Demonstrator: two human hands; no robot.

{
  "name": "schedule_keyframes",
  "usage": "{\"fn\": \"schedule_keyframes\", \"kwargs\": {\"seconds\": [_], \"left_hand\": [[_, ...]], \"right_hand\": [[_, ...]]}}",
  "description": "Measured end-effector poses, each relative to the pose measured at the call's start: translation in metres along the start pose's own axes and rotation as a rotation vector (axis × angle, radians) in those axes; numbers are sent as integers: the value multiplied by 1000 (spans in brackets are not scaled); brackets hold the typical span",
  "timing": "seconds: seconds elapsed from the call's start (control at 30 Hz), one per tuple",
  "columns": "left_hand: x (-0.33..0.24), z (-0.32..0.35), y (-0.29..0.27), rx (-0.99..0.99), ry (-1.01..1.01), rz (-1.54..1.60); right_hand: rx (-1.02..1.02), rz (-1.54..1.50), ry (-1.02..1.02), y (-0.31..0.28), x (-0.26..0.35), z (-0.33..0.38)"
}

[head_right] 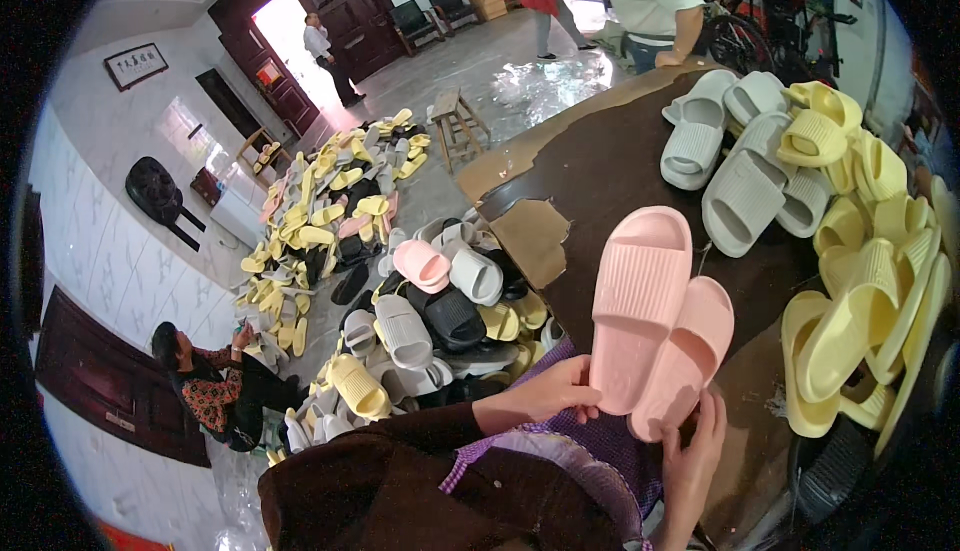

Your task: The person moves slippers aside on a table and fastens pairs of slippers together using plastic ties by hand.

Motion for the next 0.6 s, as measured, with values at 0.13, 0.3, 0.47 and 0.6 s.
{"fn": "schedule_keyframes", "kwargs": {"seconds": [0.13, 0.3, 0.47, 0.6], "left_hand": [[2, -1, 1, -3, 10, 69], [-2, -5, 16, 102, 37, 346], [18, -9, 21, 168, -59, 299], [33, -5, 23, 165, -200, 49]], "right_hand": [[-68, 390, -114, 2, 18, -1], [-8, 228, -47, 4, 19, -3], [-45, 152, 21, -3, 10, 2], [-38, 131, 69, 0, 9, 0]]}}
Point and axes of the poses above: each hand's wrist, its own z-axis away from the middle knuckle, its own y-axis out of the palm, x = y × z, the point moved 9 cm from there along -z, towards the middle knuckle, and after that the axes turned 8 degrees about x, right-handed, at the moved point
